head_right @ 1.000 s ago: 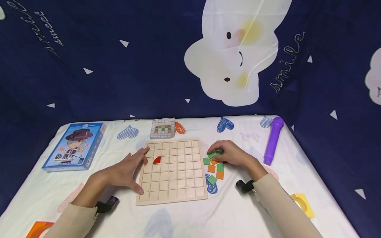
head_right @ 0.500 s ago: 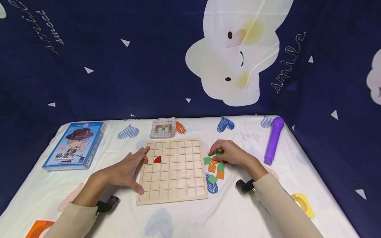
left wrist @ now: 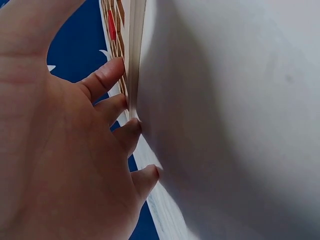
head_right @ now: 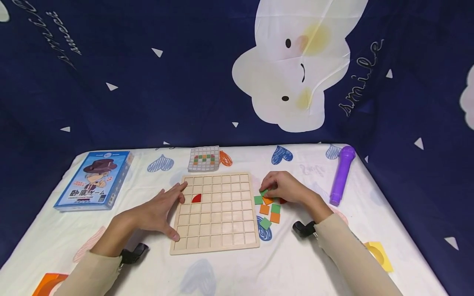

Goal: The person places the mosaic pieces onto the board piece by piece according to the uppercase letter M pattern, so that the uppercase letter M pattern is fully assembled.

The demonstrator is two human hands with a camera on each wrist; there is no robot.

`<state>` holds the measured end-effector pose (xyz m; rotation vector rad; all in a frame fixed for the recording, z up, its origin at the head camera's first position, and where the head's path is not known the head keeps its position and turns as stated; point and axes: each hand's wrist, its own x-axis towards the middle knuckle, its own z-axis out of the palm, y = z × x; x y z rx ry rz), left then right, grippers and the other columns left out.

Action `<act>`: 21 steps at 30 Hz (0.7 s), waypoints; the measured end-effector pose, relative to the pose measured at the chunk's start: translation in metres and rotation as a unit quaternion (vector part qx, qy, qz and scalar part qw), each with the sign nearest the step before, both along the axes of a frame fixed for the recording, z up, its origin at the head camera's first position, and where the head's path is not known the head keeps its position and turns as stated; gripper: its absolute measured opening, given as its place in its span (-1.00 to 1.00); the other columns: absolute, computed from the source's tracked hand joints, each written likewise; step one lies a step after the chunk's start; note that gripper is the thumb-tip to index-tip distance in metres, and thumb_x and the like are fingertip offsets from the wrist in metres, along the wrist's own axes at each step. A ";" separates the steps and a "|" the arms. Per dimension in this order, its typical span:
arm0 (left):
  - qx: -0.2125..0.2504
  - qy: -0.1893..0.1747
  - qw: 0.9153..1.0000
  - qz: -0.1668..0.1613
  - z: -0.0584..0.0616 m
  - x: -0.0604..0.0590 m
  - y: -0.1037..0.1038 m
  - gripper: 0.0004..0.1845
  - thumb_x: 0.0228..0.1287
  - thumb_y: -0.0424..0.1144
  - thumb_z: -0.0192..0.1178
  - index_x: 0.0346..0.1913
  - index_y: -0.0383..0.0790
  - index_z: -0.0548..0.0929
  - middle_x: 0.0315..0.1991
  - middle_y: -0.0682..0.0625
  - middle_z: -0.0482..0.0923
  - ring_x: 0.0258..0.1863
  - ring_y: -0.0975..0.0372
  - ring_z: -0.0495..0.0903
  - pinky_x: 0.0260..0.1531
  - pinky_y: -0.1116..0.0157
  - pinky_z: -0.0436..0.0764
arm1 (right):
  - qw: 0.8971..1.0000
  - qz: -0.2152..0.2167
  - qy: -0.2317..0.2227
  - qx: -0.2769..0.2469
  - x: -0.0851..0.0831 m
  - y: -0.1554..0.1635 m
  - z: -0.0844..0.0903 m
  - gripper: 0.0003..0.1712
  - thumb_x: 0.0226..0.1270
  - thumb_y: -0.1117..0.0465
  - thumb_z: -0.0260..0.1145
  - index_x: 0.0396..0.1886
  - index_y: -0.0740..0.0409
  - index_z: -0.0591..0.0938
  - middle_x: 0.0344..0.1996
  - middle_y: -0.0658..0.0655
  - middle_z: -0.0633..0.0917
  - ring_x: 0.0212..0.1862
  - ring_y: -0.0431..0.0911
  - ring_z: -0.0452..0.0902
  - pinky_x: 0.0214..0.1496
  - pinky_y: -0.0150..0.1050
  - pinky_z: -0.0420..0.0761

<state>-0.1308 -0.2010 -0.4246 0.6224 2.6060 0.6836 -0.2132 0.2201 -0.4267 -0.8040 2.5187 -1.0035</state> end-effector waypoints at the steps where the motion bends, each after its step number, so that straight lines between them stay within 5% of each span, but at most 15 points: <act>1: 0.002 0.001 1.000 -0.001 0.000 0.000 0.000 -0.02 -0.48 0.30 0.68 0.01 -0.10 0.41 0.68 -0.22 -0.12 0.68 -0.18 -0.17 0.56 -0.39 -0.10 | 1.000 -0.002 -0.001 -0.005 -0.001 0.000 0.001 -0.83 0.20 0.27 0.53 -0.19 0.02 0.83 -0.14 -0.01 0.78 -0.07 -0.18 0.63 0.03 -0.46 0.62; 21: 0.005 0.003 1.000 -0.003 0.002 0.001 0.000 -0.02 -0.48 0.28 0.69 0.01 -0.12 0.41 0.68 -0.23 -0.11 0.68 -0.19 -0.17 0.54 -0.41 -0.12 | 0.999 0.006 -0.003 -0.048 -0.003 -0.026 0.008 -0.85 0.25 0.26 0.50 -0.18 0.06 0.83 -0.06 0.07 0.78 -0.01 -0.08 0.65 -0.06 -0.47 0.67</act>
